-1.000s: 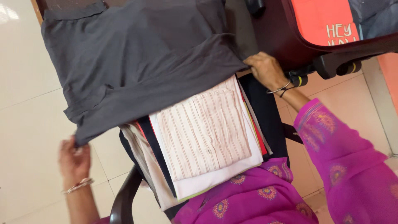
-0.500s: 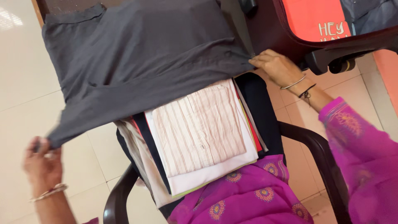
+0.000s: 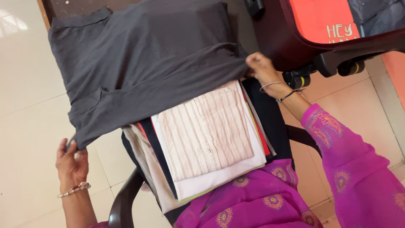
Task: The person folds a t-shirt and places it into a suitcase before buttoning a shirt.
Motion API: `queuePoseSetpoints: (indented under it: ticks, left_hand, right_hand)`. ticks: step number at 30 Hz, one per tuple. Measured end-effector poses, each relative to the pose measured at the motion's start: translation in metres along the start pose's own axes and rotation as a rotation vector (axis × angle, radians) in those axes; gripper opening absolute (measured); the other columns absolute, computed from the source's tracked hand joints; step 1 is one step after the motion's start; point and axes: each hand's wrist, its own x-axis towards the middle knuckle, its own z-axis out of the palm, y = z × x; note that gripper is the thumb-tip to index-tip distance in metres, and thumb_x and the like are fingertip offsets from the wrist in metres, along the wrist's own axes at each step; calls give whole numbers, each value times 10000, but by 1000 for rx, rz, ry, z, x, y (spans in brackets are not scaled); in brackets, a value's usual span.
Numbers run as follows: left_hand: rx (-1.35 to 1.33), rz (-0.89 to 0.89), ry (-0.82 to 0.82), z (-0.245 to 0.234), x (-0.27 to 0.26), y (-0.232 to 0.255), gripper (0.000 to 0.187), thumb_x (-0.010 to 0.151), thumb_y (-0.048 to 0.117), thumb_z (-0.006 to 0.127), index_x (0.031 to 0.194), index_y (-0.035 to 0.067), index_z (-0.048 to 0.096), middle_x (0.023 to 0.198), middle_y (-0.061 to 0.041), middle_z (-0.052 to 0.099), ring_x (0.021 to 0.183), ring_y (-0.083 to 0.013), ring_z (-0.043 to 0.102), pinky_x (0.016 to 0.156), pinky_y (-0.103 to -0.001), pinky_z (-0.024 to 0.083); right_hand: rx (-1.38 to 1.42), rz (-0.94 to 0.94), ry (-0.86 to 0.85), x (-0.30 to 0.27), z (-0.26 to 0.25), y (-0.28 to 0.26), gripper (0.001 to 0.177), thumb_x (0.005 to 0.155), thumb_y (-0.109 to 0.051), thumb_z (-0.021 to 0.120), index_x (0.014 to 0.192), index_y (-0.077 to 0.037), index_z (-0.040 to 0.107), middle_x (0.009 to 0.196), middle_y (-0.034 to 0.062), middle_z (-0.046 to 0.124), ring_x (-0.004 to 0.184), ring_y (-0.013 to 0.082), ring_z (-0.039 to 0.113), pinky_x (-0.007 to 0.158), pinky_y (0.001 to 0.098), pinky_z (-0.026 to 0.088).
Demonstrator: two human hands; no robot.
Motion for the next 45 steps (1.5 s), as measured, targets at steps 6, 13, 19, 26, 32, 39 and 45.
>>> queuePoseSetpoints:
  ticks: [6, 13, 19, 26, 32, 39, 45]
  left_hand:
    - [259, -28, -64, 4, -20, -1, 477, 985, -20, 621, 1427, 117, 505, 1394, -162, 592, 1194, -298, 661, 996, -437, 562]
    - [1449, 931, -45, 58, -44, 6, 338, 875, -12, 736, 1201, 75, 716, 1223, -192, 641, 1052, -376, 647, 860, -446, 524]
    - [1523, 1326, -215, 153, -28, 44, 294, 897, 20, 749, 1179, 100, 725, 1194, -127, 682, 1130, -367, 634, 957, -456, 508]
    - [1720, 803, -342, 176, 17, 58, 450, 745, 343, 891, 1116, 140, 741, 976, -47, 708, 975, -280, 640, 827, -537, 415]
    - [1715, 738, -447, 168, 23, 68, 398, 751, 334, 899, 1054, 125, 747, 841, -53, 693, 885, -273, 627, 796, -480, 467]
    - [1634, 645, -521, 137, 22, 84, 361, 742, 234, 903, 976, 29, 720, 947, -100, 719, 815, -274, 689, 727, -388, 552]
    - [1402, 704, -619, 109, 21, 116, 320, 903, 188, 834, 1179, 44, 761, 1056, -112, 769, 875, -199, 704, 791, -350, 555]
  right_hand:
    - [-461, 75, 32, 7, -19, 12, 145, 1061, -208, 615, 1108, -71, 621, 938, -11, 605, 851, 71, 572, 720, 235, 511]
    - [-211, 271, -43, 25, 8, -23, 340, 1052, -381, 525, 1208, -102, 643, 968, -19, 602, 816, 71, 583, 731, 233, 524]
    - [-203, 290, -57, 47, 31, -51, 209, 1063, -321, 611, 1152, -135, 641, 989, -56, 606, 859, 53, 574, 786, 241, 512]
    - [-83, 49, 53, 48, 20, -51, 46, 1122, -183, 643, 1100, -158, 611, 1020, -55, 615, 906, 56, 559, 760, 258, 470]
    - [94, 168, 34, 41, 45, -60, 354, 1007, -57, 636, 1309, -221, 555, 1113, 44, 680, 1057, 109, 684, 956, 308, 595]
    - [-265, 129, -176, 32, 51, -98, 489, 945, -50, 685, 1422, -16, 587, 1216, 21, 694, 1057, 65, 688, 948, 236, 569]
    - [-1256, -257, -178, 24, 48, -120, 384, 821, -87, 861, 1194, -42, 779, 886, 55, 625, 655, 161, 513, 614, 320, 458]
